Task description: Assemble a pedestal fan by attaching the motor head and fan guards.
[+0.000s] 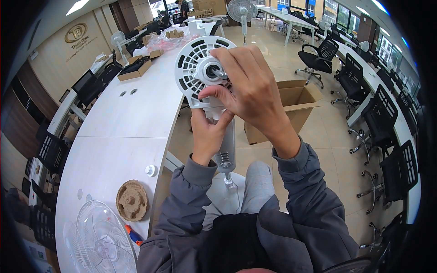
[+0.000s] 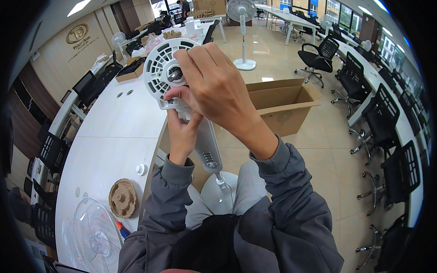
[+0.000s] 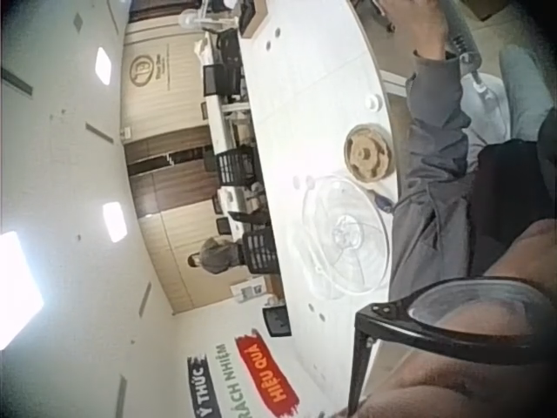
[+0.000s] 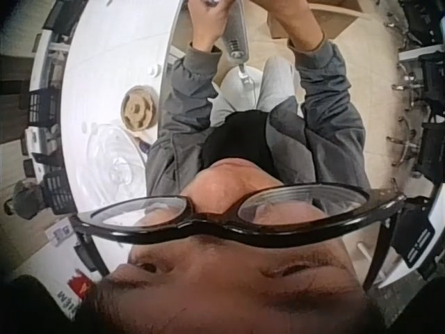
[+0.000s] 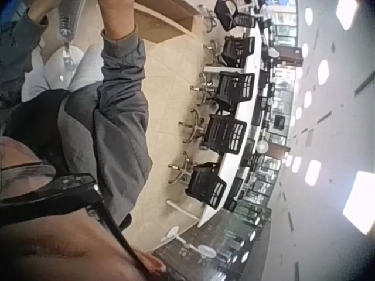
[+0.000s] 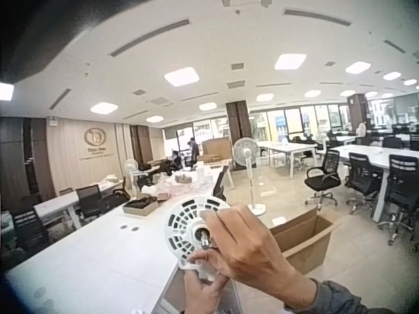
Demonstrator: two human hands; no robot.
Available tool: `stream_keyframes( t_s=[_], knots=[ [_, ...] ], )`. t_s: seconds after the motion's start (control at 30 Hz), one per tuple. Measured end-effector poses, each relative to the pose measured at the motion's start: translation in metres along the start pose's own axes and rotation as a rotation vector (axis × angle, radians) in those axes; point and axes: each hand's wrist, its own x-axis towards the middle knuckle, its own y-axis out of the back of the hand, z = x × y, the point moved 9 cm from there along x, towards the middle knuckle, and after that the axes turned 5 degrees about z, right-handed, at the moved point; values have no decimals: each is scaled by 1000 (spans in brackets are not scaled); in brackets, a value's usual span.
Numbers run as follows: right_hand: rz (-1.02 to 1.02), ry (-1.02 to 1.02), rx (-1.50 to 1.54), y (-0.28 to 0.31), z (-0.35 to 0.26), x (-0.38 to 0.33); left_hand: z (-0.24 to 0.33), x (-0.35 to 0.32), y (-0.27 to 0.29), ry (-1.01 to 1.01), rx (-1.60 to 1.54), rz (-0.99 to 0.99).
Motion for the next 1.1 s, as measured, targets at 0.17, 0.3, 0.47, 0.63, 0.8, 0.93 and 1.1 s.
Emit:
stream_keyframes(
  t_s=[0.17, 0.3, 0.47, 0.63, 0.8, 0.93, 1.1],
  knots=[
    [43, 20, 8, 2, 0, -1, -5, -2, 1, 96, -141, -11],
    [52, 34, 16, 2, 1, -2, 3, -2, 0, 10, -48, 6],
    [61, 0, 3, 1, 5, -5, 4, -2, 0, -31, -33, 27],
    [77, 13, 42, 3, 6, -7, -2, 0, -1, -5, -19, -3],
    [-9, -63, 148, 19, 15, -22, -5, -2, 2, 95, -76, 7],
    [2, -405, 361, 16, 48, -48, -4, -2, 2, 80, -82, 4],
    [-190, -831, 1174, -58, 62, -86, -12, -3, 5, -14, -53, 16]
  ],
)
